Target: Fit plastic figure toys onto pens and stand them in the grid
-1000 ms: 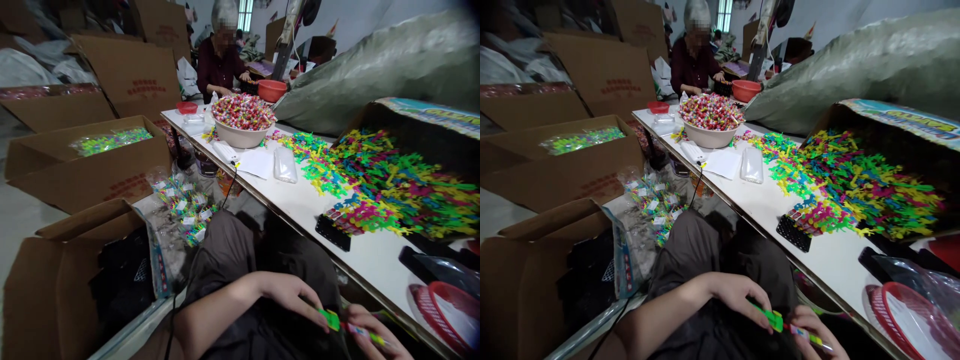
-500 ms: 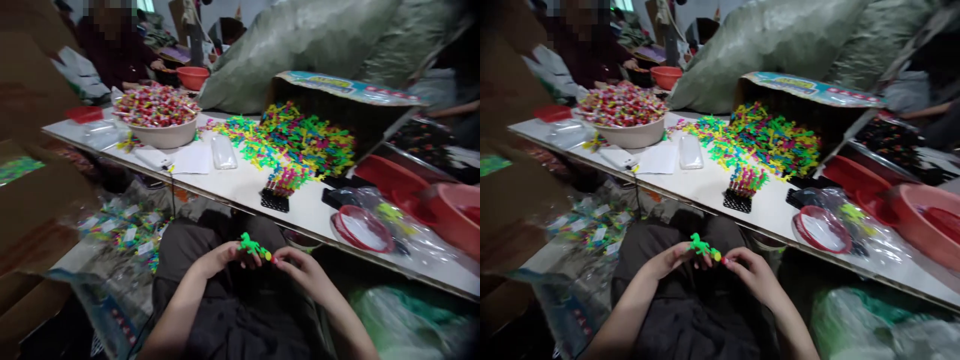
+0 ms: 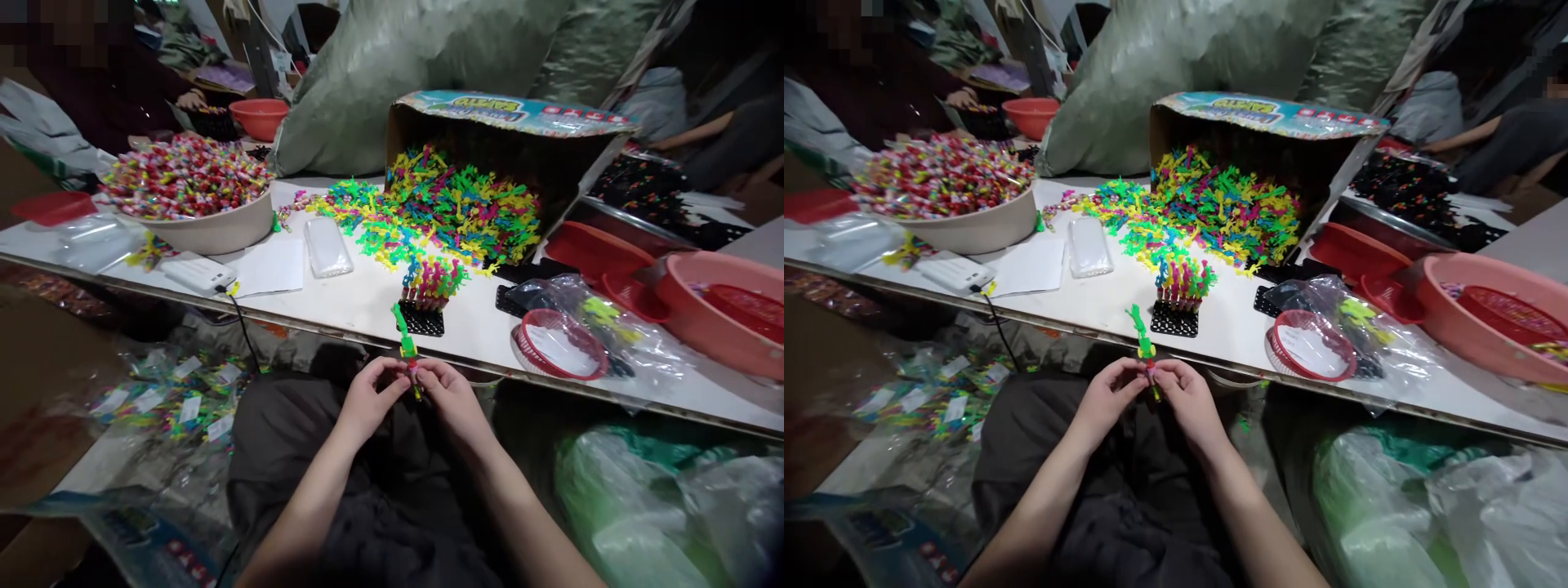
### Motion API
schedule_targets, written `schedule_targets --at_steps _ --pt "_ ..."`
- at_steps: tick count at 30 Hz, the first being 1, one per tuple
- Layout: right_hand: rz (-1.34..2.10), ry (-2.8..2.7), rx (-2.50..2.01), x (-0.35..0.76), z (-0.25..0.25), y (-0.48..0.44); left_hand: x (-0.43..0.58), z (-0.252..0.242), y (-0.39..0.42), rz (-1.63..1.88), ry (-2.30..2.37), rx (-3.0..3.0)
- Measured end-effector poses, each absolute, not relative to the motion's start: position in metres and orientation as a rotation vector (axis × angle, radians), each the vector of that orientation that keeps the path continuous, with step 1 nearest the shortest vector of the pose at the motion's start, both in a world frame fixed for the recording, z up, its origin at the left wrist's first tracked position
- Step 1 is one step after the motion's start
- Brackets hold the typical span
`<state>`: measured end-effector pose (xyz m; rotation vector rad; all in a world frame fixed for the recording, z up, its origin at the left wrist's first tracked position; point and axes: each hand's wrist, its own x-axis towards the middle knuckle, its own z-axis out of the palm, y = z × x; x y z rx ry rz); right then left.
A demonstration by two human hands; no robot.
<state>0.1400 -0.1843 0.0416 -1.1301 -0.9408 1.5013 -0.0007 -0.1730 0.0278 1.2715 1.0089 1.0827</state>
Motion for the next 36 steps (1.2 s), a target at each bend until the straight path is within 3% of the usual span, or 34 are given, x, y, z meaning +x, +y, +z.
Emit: schedule_targets --at_steps 21,30,36 --pt "1.136 -1.347 -1.228 0.14 0.036 -0.178 0.03 0.039 -0.176 1.243 1.131 1.17" --pt "0.928 -1.304 -1.307 0.162 0.032 -0.166 0.004 0.03 -0.108 1.09 1.08 1.96" --pt "0.902 -1.136 -1.396 0.183 0.03 -0.163 0.006 0.015 -0.059 0.704 1.051 2.396"
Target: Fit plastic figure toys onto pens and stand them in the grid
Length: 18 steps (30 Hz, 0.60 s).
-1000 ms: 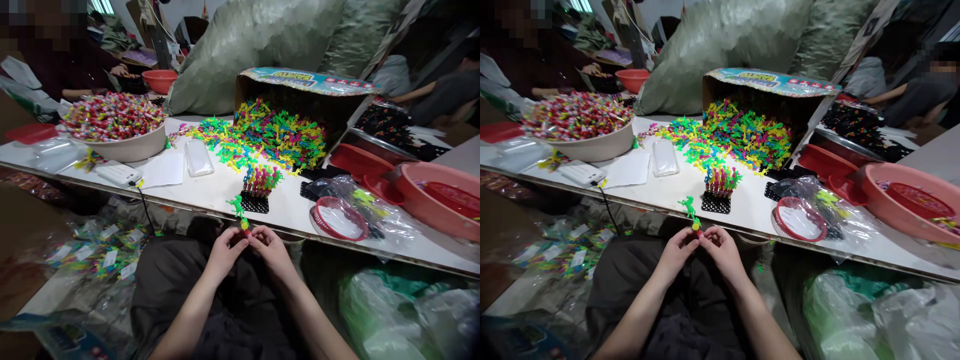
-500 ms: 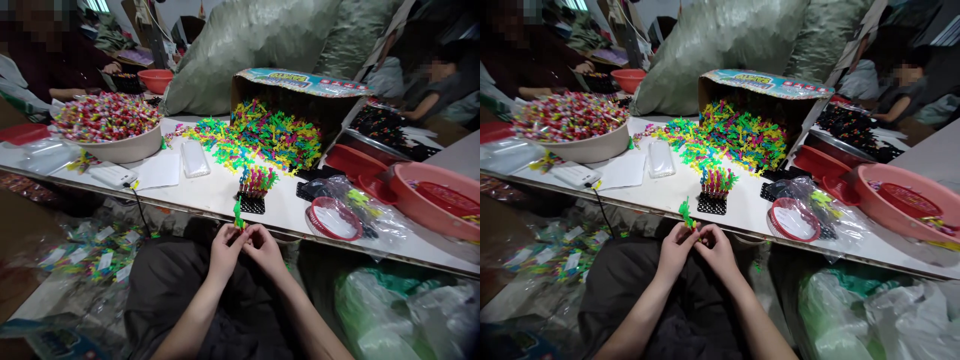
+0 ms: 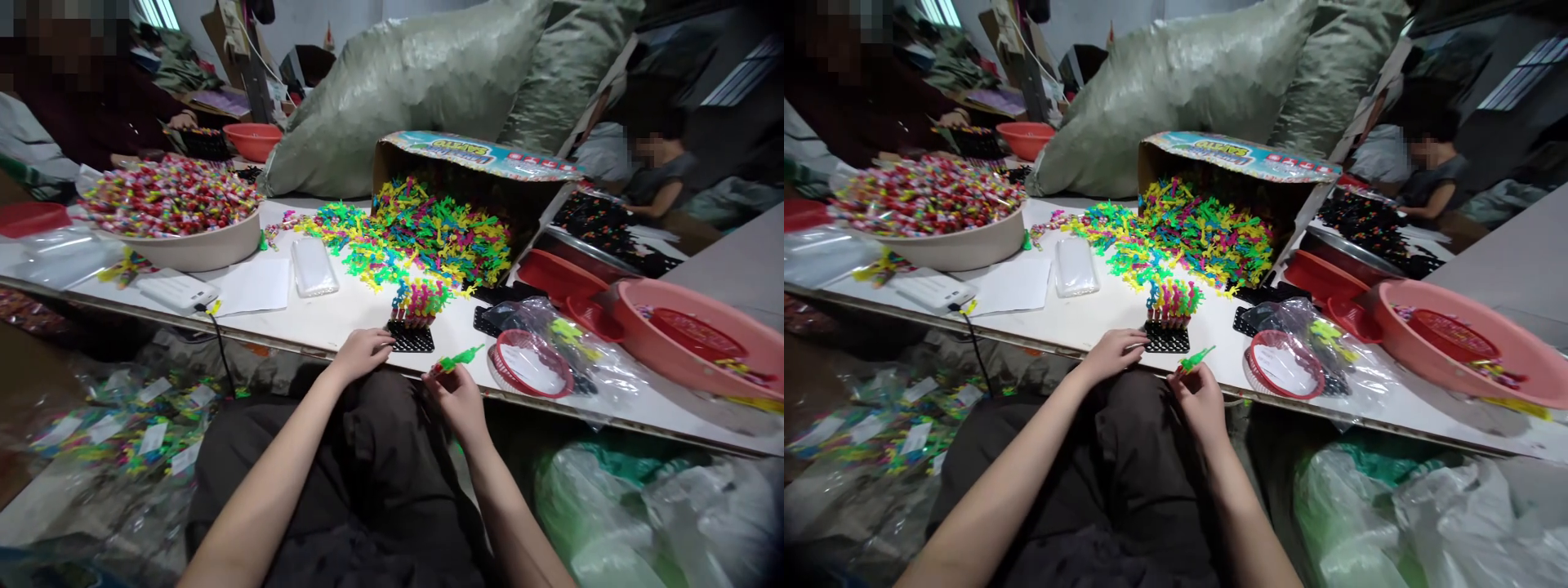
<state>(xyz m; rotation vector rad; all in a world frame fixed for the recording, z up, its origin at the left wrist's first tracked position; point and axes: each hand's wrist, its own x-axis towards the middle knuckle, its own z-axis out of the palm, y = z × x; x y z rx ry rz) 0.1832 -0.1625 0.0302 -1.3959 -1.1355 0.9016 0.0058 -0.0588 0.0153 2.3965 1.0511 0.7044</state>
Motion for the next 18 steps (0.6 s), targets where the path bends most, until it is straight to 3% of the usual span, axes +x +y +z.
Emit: schedule_targets --at_steps 8,14,18 --pt "0.727 -0.989 -1.404 0.232 0.023 -0.139 0.06 0.021 -0.07 0.447 0.643 2.41" --pt "0.643 -0.792 -1.451 0.246 0.016 -0.119 0.064 0.012 -0.056 0.752 1.348 2.225" --pt "0.632 -0.795 -1.458 0.222 0.008 -0.101 0.067 0.009 -0.056 0.629 1.374 2.413"
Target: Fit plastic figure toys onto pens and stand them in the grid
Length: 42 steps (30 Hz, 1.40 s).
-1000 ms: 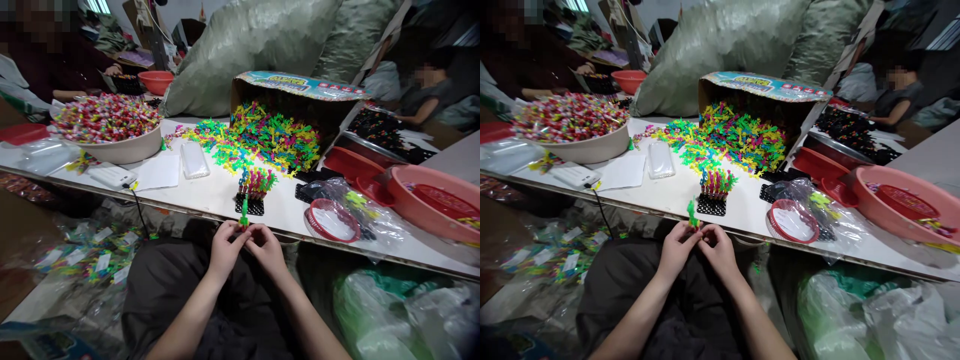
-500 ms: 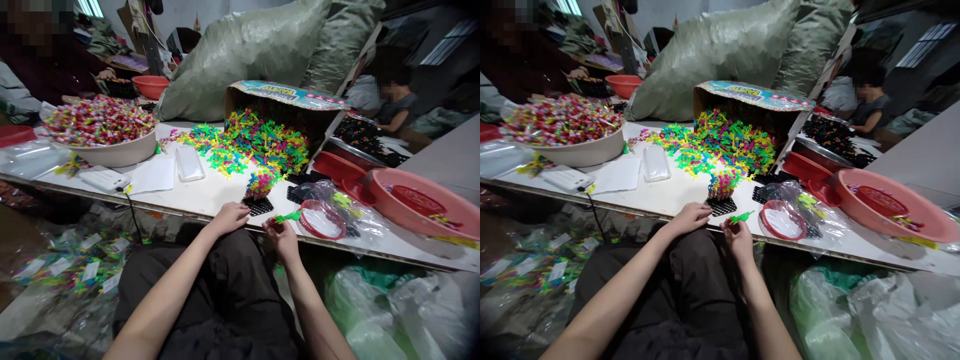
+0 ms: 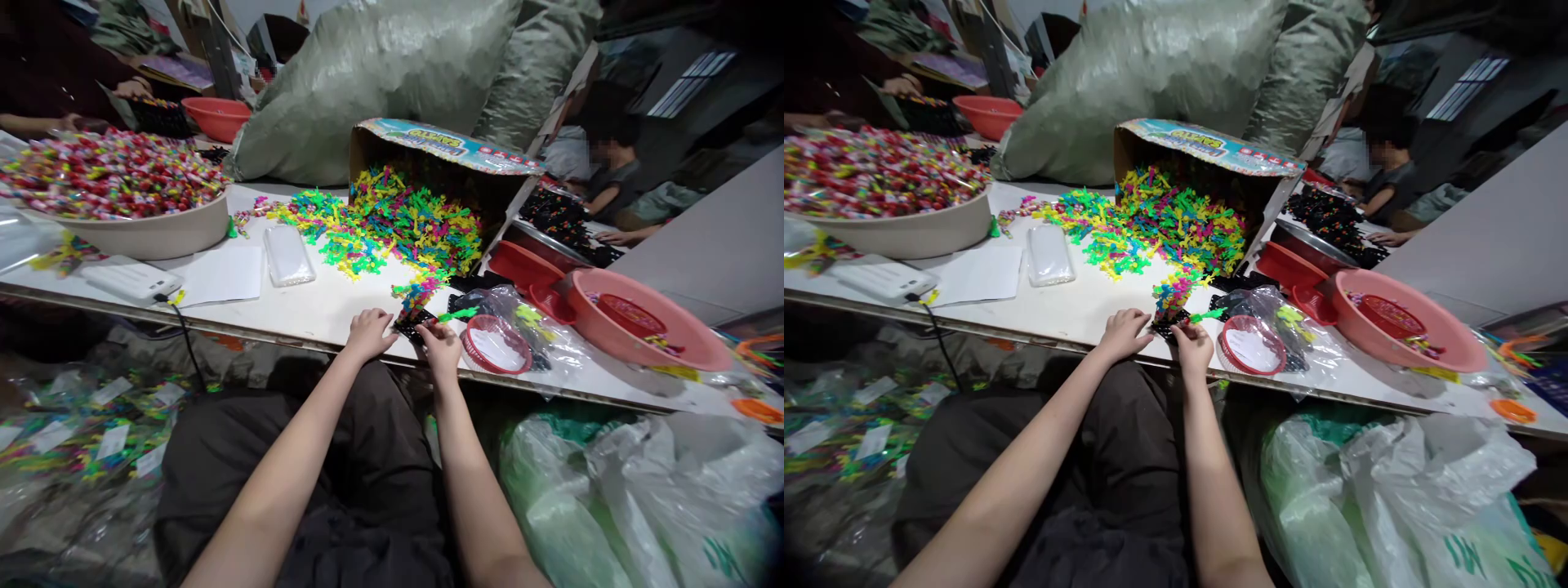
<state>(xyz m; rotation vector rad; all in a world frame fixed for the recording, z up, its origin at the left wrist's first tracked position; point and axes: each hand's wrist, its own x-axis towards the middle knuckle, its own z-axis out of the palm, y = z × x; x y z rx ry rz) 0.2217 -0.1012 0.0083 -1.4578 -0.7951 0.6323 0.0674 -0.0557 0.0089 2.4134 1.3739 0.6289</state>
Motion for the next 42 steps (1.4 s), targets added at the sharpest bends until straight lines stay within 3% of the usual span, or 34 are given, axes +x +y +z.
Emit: schedule_targets --at_steps 24,33,38,42 --pt "0.081 -1.239 -1.822 0.209 -0.001 -0.093 0.061 0.008 -0.058 0.592 1.253 2.46" --pt "0.11 -1.342 -2.208 0.194 0.014 -0.096 0.065 0.01 -0.059 0.636 1.356 2.372" --pt "0.124 -1.361 -2.112 0.189 0.013 -0.097 0.061 0.014 -0.069 0.873 1.55 2.191" --pt "0.161 -1.394 -2.081 0.176 0.015 -0.097 0.058 0.016 -0.079 1.022 1.444 2.161"
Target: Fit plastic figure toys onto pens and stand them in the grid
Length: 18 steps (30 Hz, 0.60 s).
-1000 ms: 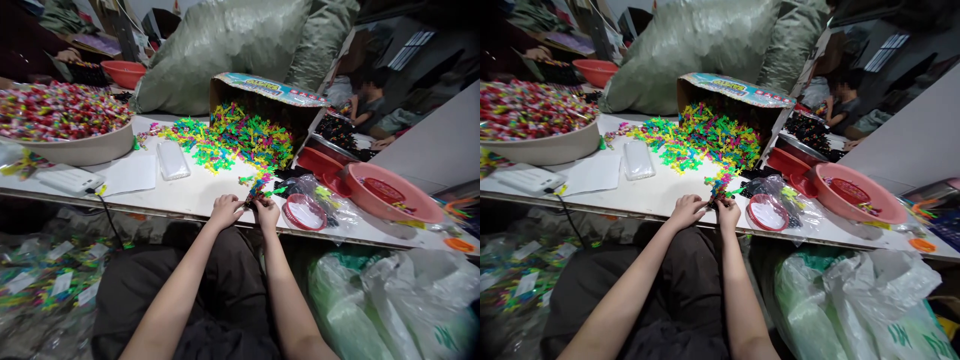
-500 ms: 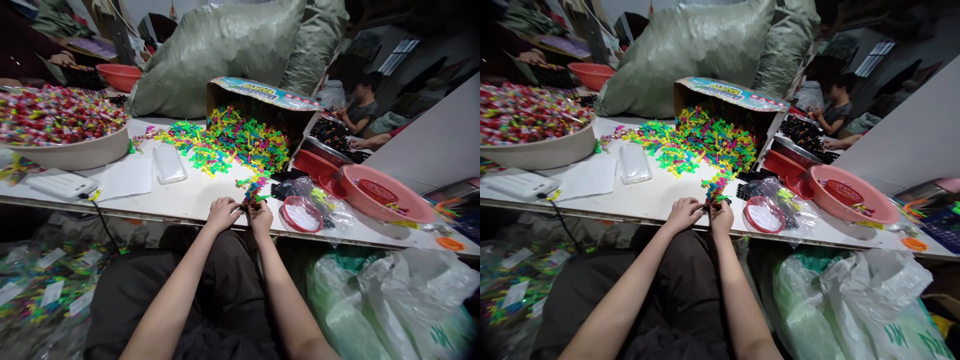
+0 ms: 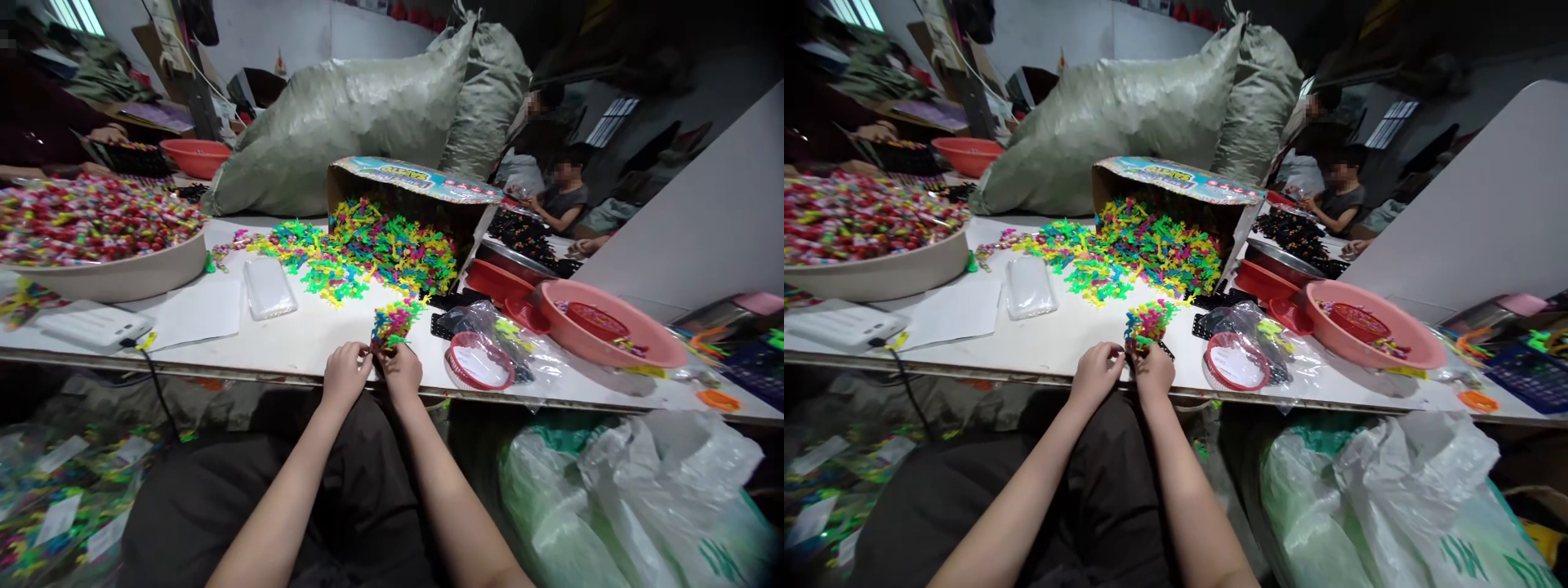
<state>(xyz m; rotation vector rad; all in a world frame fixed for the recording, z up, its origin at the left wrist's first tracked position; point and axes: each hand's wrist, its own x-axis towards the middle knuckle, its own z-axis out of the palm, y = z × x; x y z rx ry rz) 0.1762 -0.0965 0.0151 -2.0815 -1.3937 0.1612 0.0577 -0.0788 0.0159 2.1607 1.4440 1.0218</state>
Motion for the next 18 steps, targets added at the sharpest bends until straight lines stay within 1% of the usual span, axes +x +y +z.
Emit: schedule_targets --at_steps 3,6,12,18 --pt "0.19 -1.443 -2.095 0.162 0.02 -0.095 0.055 0.016 -0.08 1.063 1.369 2.056" --pt "0.198 -1.508 -2.091 0.149 0.026 -0.093 0.052 0.016 -0.078 1.132 1.413 1.947" --pt "0.196 -1.562 -2.037 0.139 0.03 -0.093 0.046 0.015 -0.079 1.212 1.483 1.962" --pt "0.404 -1.528 -1.629 0.148 0.016 -0.098 0.045 0.009 -0.077 1.288 1.498 1.789"
